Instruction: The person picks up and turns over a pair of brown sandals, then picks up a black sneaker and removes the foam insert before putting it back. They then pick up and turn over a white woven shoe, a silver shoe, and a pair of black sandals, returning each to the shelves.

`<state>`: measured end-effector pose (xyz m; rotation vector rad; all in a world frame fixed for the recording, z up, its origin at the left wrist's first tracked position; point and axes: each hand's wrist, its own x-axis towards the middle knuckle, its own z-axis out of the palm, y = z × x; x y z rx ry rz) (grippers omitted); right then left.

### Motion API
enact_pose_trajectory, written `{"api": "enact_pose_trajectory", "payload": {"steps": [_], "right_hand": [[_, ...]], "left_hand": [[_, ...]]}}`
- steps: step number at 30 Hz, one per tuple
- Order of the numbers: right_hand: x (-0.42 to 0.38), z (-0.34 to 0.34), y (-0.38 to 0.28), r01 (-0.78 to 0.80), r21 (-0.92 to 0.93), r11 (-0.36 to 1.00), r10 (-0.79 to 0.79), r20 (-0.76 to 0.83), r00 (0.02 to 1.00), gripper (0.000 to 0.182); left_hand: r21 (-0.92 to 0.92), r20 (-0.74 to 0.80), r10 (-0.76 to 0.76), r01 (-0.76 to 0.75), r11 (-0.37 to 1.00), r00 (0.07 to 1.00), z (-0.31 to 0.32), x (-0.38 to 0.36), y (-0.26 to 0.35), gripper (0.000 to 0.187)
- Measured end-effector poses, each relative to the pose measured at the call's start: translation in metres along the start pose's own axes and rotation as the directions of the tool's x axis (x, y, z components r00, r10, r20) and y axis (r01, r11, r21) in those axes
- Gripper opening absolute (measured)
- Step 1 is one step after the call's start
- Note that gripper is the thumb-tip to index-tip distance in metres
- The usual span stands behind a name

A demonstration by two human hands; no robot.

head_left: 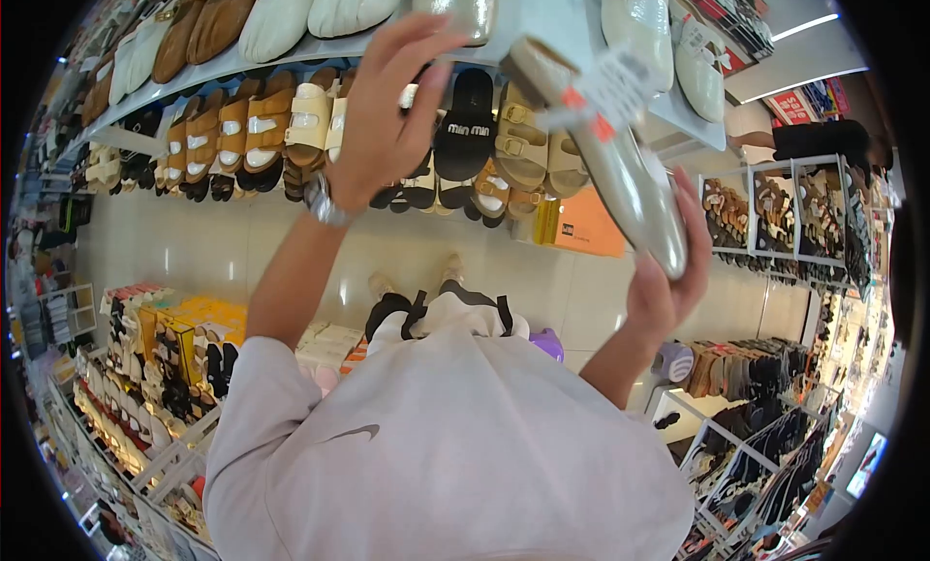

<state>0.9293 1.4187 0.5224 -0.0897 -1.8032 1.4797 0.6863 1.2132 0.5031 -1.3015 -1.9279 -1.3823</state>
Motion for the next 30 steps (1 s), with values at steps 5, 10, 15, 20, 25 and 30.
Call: {"api": "enact_pose_trajectory", "payload": {"steps": [5,10,15,20,25,30], "right_hand": [[-0.058,-0.048,0.016,-0.226,0.487,0.843,0.146,0.197,0.969,0.059],[-0.084,0.034,0.085,-0.56,0.686,0.464,0.178,0.547,0.818,0.059],[-0.08,0.174,0.104,-0.742,0.639,0.203,0.26,0.696,0.67,0.086],[-0.11,0.269,0.118,-0.82,0.218,0.529,0.646,0.524,0.556,0.05],[-0.148,0.335,0.074,-0.907,0.022,0.42,0.618,0.725,0.304,0.031],[-0.18,0.414,0.025,-0.805,-0.282,0.523,0.554,0.829,0.07,0.031]], "left_hand": [[-0.747,0.612,-0.597,0.627,-0.221,0.518,0.008,-0.092,0.005,0.025],[-0.216,0.928,-0.062,0.396,-0.893,0.367,-0.011,-0.166,0.045,0.067],[-0.205,0.785,-0.065,0.16,-0.966,0.616,-0.066,-0.212,0.043,0.082],[-0.612,0.693,-0.535,0.0,-0.791,0.484,-0.163,-0.252,0.012,0.07],[-0.958,0.278,-0.94,-0.006,-0.285,0.199,-0.245,-0.297,0.01,0.044],[-0.985,0.031,-0.92,0.167,0.037,0.39,-0.302,-0.338,0.033,0.064]]}}
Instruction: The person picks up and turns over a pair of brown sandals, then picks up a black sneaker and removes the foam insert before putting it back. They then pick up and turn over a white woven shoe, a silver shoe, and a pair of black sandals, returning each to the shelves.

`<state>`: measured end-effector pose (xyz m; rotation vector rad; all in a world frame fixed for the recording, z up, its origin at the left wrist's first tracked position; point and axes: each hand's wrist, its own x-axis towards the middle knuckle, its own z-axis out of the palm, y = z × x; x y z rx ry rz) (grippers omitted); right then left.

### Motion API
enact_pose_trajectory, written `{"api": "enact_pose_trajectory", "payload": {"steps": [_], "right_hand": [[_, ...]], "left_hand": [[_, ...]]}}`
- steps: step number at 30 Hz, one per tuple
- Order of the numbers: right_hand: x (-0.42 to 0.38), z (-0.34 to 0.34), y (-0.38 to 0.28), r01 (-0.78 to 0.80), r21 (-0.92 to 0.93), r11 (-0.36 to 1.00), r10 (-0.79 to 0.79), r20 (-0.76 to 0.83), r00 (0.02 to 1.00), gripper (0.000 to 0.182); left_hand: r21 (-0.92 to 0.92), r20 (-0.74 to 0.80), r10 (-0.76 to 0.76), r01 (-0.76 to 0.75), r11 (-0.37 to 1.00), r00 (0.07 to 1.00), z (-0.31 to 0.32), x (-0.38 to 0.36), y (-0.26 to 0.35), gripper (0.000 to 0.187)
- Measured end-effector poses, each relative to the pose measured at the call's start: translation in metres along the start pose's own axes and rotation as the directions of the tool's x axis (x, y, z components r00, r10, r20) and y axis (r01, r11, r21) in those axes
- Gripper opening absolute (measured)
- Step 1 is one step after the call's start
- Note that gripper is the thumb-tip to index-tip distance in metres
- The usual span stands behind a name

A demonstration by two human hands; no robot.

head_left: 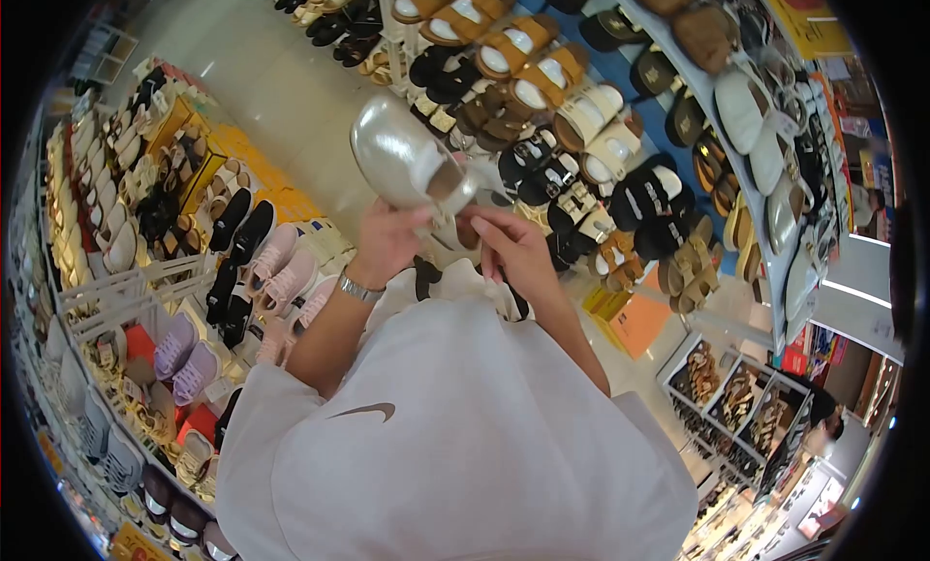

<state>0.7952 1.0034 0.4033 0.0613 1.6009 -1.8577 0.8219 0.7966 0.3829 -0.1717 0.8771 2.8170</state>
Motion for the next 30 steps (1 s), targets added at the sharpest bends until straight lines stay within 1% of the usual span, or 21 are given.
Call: {"api": "enact_pose_trajectory", "payload": {"steps": [1,2,3,4,5,6,7,10,11,13,14,15,17,18,19,20,22,23,25,28,30], "right_hand": [[0.009,0.005,0.003,-0.032,-0.018,0.999,0.031,-0.025,0.999,0.032],[0.018,0.007,0.004,-0.042,-0.003,0.999,0.042,0.013,0.999,0.031],[0.026,0.012,0.001,-0.057,0.013,0.998,0.056,0.052,0.997,0.031],[0.033,0.018,-0.003,-0.075,0.029,0.997,0.072,0.092,0.993,0.031],[0.039,0.029,-0.006,-0.122,0.211,0.97,0.11,0.069,0.992,0.024],[0.046,0.028,-0.006,-0.08,0.072,0.994,0.07,0.139,0.988,0.023],[0.055,0.021,-0.002,-0.022,-0.064,0.998,0.035,0.213,0.976,0.023],[0.074,0.029,0.002,-0.199,0.195,0.96,0.123,0.343,0.931,0.033],[0.08,0.034,0.0,-0.293,0.333,0.896,0.152,0.389,0.909,0.039],[0.098,0.042,-0.008,-0.371,0.384,0.845,0.149,0.497,0.855,0.054],[0.107,0.046,-0.012,-0.413,0.401,0.817,0.147,0.549,0.823,0.062],[0.118,0.052,-0.021,-0.403,0.323,0.856,0.182,0.541,0.821,0.064],[0.141,0.06,-0.029,-0.411,0.232,0.882,0.245,0.519,0.819,0.069],[0.153,0.065,-0.031,-0.433,0.222,0.874,0.275,0.509,0.816,0.071],[0.163,0.069,-0.034,-0.448,0.238,0.862,0.271,0.53,0.803,0.073],[0.174,0.073,-0.038,-0.463,0.254,0.849,0.266,0.551,0.791,0.074],[0.198,0.083,-0.049,-0.488,0.317,0.813,0.2,0.635,0.746,0.075],[0.209,0.087,-0.054,-0.507,0.337,0.793,0.178,0.667,0.723,0.075],[0.231,0.097,-0.068,-0.535,0.314,0.785,0.198,0.69,0.696,0.074],[0.267,0.114,-0.09,-0.501,0.223,0.836,0.245,0.666,0.705,0.07],[0.292,0.124,-0.1,-0.478,0.22,0.85,0.22,0.677,0.702,0.068]], "left_hand": [[0.104,0.07,0.054,-0.062,0.993,0.996,-0.001,-0.002,0.007,0.067],[0.203,0.14,0.102,-0.13,0.971,0.985,-0.001,-0.004,0.014,0.07],[0.169,0.164,0.098,-0.126,0.978,0.982,0.002,-0.006,0.018,0.081],[0.217,0.179,0.162,-0.199,0.956,0.97,-0.004,-0.006,0.018,0.085],[0.265,0.194,0.22,-0.268,0.926,0.956,-0.012,-0.005,0.016,0.088],[0.312,0.213,0.276,-0.333,0.89,0.937,-0.019,-0.003,0.016,0.092],[0.342,0.17,0.306,-0.347,0.873,0.937,-0.021,-0.002,0.019,0.1],[0.439,0.184,0.364,-0.408,0.801,0.913,-0.022,-0.002,0.033,0.095],[0.455,0.174,0.341,-0.383,0.804,0.924,-0.026,-0.001,0.037,0.095],[0.488,0.147,0.293,-0.327,0.809,0.945,-0.038,0.0,0.046,0.095],[0.528,0.159,0.314,-0.349,0.774,0.936,-0.045,0.003,0.05,0.094],[0.567,0.174,0.334,-0.371,0.735,0.926,-0.051,0.008,0.055,0.093],[0.634,0.183,0.373,-0.399,0.662,0.91,-0.06,0.018,0.066,0.092],[0.664,0.177,0.394,-0.405,0.629,0.902,-0.061,0.024,0.072,0.09],[0.693,0.172,0.413,-0.407,0.595,0.895,-0.062,0.028,0.079,0.089],[0.695,0.158,0.42,-0.403,0.595,0.894,-0.064,0.035,0.088,0.089],[0.701,0.136,0.426,-0.391,0.596,0.894,-0.069,0.047,0.108,0.088],[0.691,0.116,0.418,-0.376,0.617,0.901,-0.074,0.054,0.117,0.088],[0.668,0.076,0.396,-0.342,0.661,0.915,-0.085,0.068,0.134,0.088],[0.78,0.157,0.371,-0.345,0.521,0.915,-0.092,0.093,0.167,0.089],[0.802,0.164,0.34,-0.326,0.5,0.926,-0.097,0.11,0.192,0.089]]}}
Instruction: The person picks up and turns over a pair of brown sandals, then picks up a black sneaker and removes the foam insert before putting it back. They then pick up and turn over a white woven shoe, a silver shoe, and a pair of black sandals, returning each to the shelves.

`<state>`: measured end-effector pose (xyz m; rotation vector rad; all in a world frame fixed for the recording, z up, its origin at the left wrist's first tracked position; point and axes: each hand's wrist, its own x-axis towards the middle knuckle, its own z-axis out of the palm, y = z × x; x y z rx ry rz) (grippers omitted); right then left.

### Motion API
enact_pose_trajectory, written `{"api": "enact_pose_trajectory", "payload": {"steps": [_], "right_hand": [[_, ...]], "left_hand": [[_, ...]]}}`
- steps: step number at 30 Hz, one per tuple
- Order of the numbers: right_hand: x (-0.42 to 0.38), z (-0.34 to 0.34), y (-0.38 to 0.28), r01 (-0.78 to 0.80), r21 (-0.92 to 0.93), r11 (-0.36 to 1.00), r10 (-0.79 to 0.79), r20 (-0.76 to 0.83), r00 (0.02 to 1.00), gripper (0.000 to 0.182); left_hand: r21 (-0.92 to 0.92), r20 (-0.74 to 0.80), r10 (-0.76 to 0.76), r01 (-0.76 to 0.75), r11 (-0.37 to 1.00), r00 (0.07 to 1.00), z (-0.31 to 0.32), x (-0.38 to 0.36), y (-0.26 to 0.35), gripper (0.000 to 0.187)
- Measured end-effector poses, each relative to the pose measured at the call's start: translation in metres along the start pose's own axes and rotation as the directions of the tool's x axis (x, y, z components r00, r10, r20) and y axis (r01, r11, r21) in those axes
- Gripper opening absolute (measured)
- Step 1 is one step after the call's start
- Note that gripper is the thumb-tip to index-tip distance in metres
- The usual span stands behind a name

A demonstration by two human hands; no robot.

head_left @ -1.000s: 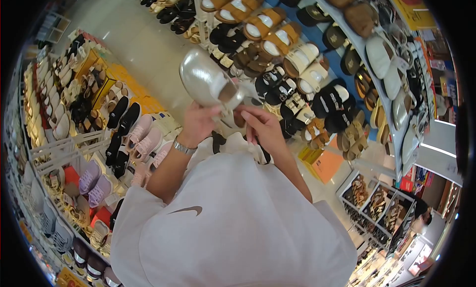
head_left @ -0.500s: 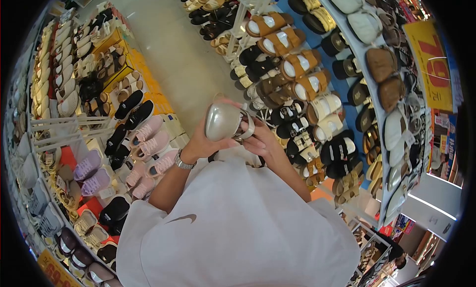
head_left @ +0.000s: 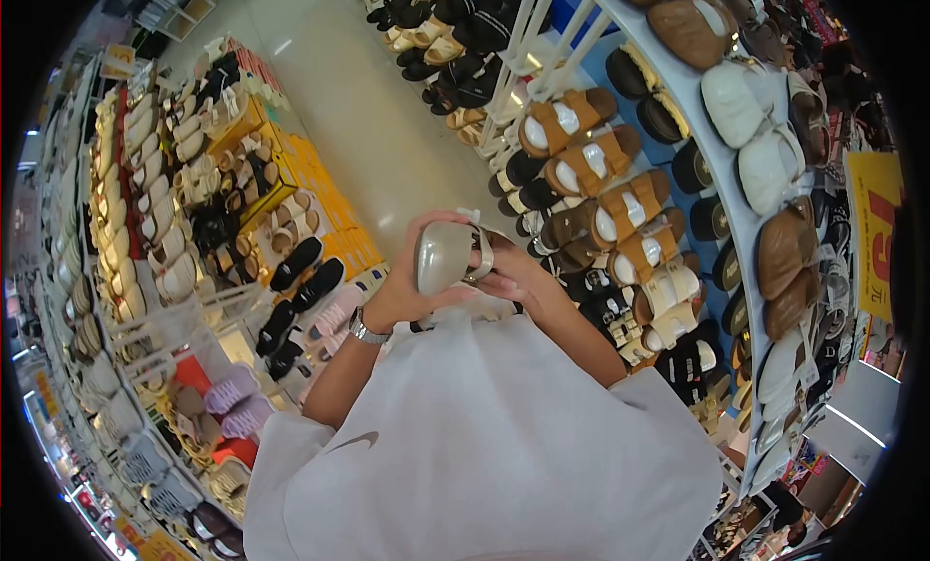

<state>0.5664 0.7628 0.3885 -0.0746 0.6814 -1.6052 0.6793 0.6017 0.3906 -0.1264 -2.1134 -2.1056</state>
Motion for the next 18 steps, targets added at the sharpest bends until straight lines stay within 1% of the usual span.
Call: {"api": "enact_pose_trajectory", "payload": {"steps": [2,5,7,9,10,13,16,18], "right_hand": [[0.022,-0.002,-0.018,0.032,0.019,0.999,-0.033,0.045,0.998,0.065],[0.054,-0.005,-0.042,0.063,0.047,0.997,-0.067,0.088,0.994,0.064],[0.075,-0.009,-0.052,0.06,0.052,0.997,-0.064,0.091,0.994,0.066],[0.095,-0.015,-0.059,0.053,0.05,0.997,-0.056,0.063,0.996,0.068],[0.104,-0.019,-0.063,0.035,0.047,0.998,-0.037,0.041,0.998,0.07],[0.13,-0.028,-0.072,-0.035,0.047,0.998,0.036,-0.01,0.999,0.077],[0.151,-0.025,-0.084,-0.08,0.057,0.995,0.081,-0.019,0.997,0.082],[0.165,-0.023,-0.093,-0.093,0.076,0.993,0.093,0.0,0.996,0.084]], "left_hand": [[0.021,0.011,-0.008,0.008,1.0,1.0,-0.018,0.023,0.0,0.089],[0.028,-0.012,-0.001,0.001,1.0,1.0,-0.04,0.053,-0.001,0.09],[0.028,-0.05,0.021,-0.02,0.999,0.999,-0.055,0.066,-0.003,0.09],[0.038,-0.133,0.058,-0.053,0.998,0.989,-0.067,0.076,-0.005,0.09],[0.042,-0.176,0.078,-0.071,0.997,0.981,-0.072,0.08,-0.006,0.09],[0.03,-0.236,0.073,-0.068,0.997,0.969,-0.092,0.09,-0.007,0.089],[0.017,-0.241,0.067,-0.065,0.998,0.968,-0.113,0.101,-0.018,0.089],[-0.014,-0.236,0.028,-0.032,0.999,0.971,-0.127,0.109,-0.025,0.089]]}}
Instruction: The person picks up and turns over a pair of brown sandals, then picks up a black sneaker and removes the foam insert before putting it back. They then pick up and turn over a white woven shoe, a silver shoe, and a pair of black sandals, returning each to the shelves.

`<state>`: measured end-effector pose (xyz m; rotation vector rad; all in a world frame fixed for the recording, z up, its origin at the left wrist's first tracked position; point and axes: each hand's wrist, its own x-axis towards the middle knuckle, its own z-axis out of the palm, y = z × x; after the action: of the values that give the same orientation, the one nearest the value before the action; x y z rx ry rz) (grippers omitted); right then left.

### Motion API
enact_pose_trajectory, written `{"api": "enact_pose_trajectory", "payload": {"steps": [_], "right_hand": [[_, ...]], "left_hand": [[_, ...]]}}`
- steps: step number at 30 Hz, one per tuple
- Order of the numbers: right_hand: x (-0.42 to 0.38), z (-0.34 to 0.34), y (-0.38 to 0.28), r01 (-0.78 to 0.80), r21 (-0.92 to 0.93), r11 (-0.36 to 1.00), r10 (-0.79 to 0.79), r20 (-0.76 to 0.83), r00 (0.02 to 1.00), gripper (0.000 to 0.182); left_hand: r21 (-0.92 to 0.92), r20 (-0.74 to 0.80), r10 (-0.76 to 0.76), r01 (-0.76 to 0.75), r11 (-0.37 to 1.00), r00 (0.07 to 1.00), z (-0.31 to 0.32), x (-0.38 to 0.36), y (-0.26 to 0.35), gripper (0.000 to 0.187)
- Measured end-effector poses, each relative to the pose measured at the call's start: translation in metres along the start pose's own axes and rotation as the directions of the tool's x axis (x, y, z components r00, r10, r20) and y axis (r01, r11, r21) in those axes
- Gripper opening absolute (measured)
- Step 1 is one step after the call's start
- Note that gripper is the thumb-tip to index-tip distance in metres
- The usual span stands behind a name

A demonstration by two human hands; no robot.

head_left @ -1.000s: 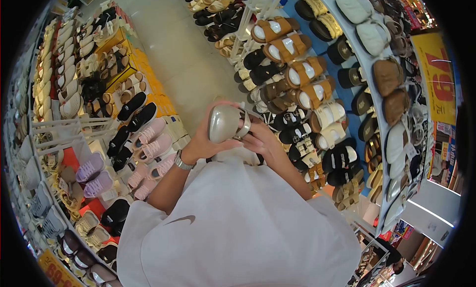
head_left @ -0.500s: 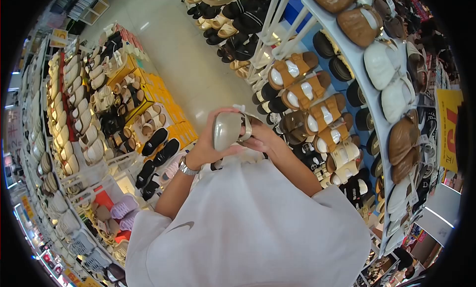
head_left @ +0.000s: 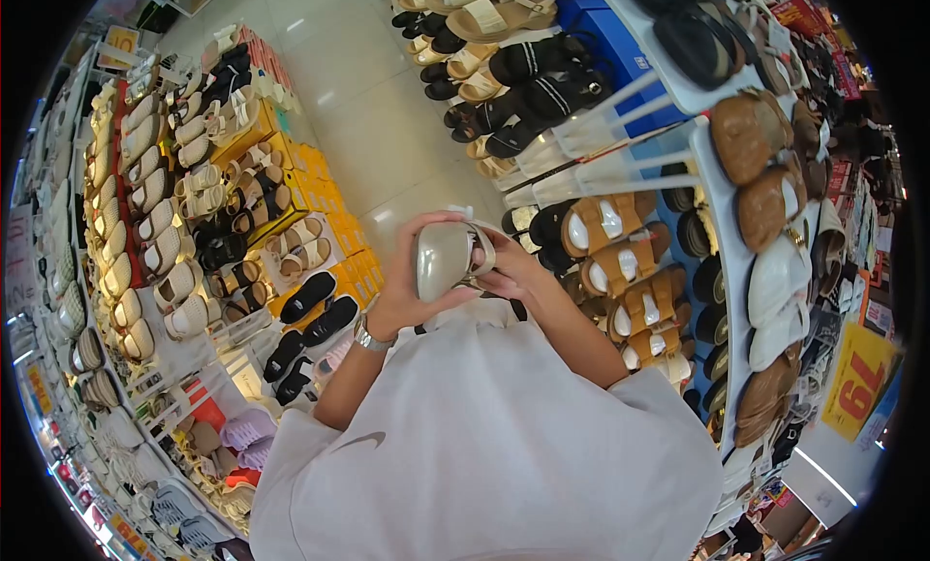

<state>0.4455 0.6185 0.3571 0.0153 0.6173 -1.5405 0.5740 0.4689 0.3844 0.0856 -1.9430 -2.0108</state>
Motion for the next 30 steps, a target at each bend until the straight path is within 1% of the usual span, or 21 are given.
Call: {"api": "enact_pose_trajectory", "payload": {"steps": [1,3,4,7,10,13,16,18,19,22,23,25,26,28,30], "right_hand": [[0.007,0.003,-0.006,-0.007,-0.012,1.0,0.007,-0.009,1.0,0.084],[0.024,0.012,-0.02,-0.024,-0.064,0.998,0.021,-0.047,0.999,0.085],[0.034,0.016,-0.026,-0.007,-0.075,0.997,0.003,-0.058,0.998,0.084],[0.065,0.031,-0.043,0.044,-0.103,0.994,-0.055,-0.103,0.993,0.082],[0.102,0.046,-0.06,0.083,-0.132,0.988,-0.104,-0.156,0.982,0.079],[0.143,0.072,-0.073,0.101,-0.139,0.985,-0.121,-0.145,0.982,0.076],[0.186,0.11,-0.09,0.102,-0.199,0.975,-0.135,-0.16,0.978,0.073],[0.214,0.12,-0.096,0.109,-0.242,0.964,-0.15,-0.159,0.976,0.071],[0.231,0.121,-0.099,0.126,-0.261,0.957,-0.165,-0.134,0.977,0.07],[0.266,0.127,-0.103,0.118,-0.279,0.953,-0.162,-0.141,0.977,0.06],[0.275,0.132,-0.105,0.089,-0.24,0.967,-0.131,-0.168,0.977,0.056],[0.291,0.133,-0.11,0.033,-0.194,0.98,-0.054,-0.106,0.993,0.049],[0.298,0.128,-0.116,0.01,-0.189,0.982,-0.014,-0.018,1.0,0.047],[0.312,0.132,-0.13,-0.019,-0.218,0.976,0.028,0.038,0.999,0.042],[0.322,0.14,-0.142,-0.052,-0.274,0.96,0.047,-0.025,0.999,0.04]], "left_hand": [[-0.011,0.005,-0.021,0.021,1.0,1.0,-0.007,0.006,-0.003,0.089],[-0.004,0.028,0.006,-0.006,1.0,1.0,-0.023,0.022,-0.008,0.089],[0.0,0.043,0.026,-0.026,1.0,0.999,-0.033,0.031,-0.01,0.089],[-0.027,0.052,0.007,-0.005,1.0,0.999,-0.068,0.056,-0.014,0.089],[-0.062,0.047,0.044,-0.041,0.997,0.998,-0.109,0.086,-0.015,0.09],[-0.017,0.052,0.086,-0.086,0.996,0.995,-0.15,0.111,-0.01,0.089],[-0.041,0.038,0.076,-0.074,0.996,0.996,-0.192,0.127,-0.018,0.086],[-0.204,-0.017,0.019,-0.022,0.979,1.0,-0.218,0.136,-0.02,0.083],[-0.281,-0.044,-0.009,-0.003,0.96,0.999,-0.231,0.143,-0.02,0.082],[-0.288,-0.083,0.02,-0.043,0.957,0.996,-0.267,0.158,-0.022,0.077],[-0.285,-0.087,0.01,-0.035,0.958,0.996,-0.275,0.163,-0.026,0.076],[-0.274,-0.095,-0.007,-0.019,0.962,0.995,-0.29,0.171,-0.03,0.073],[-0.305,-0.101,-0.028,-0.004,0.952,0.995,-0.297,0.174,-0.03,0.072],[-0.372,-0.103,-0.069,0.026,0.928,0.992,-0.309,0.184,-0.033,0.071],[-0.432,-0.162,-0.127,0.046,0.901,0.979,-0.32,0.191,-0.039,0.071]]}}
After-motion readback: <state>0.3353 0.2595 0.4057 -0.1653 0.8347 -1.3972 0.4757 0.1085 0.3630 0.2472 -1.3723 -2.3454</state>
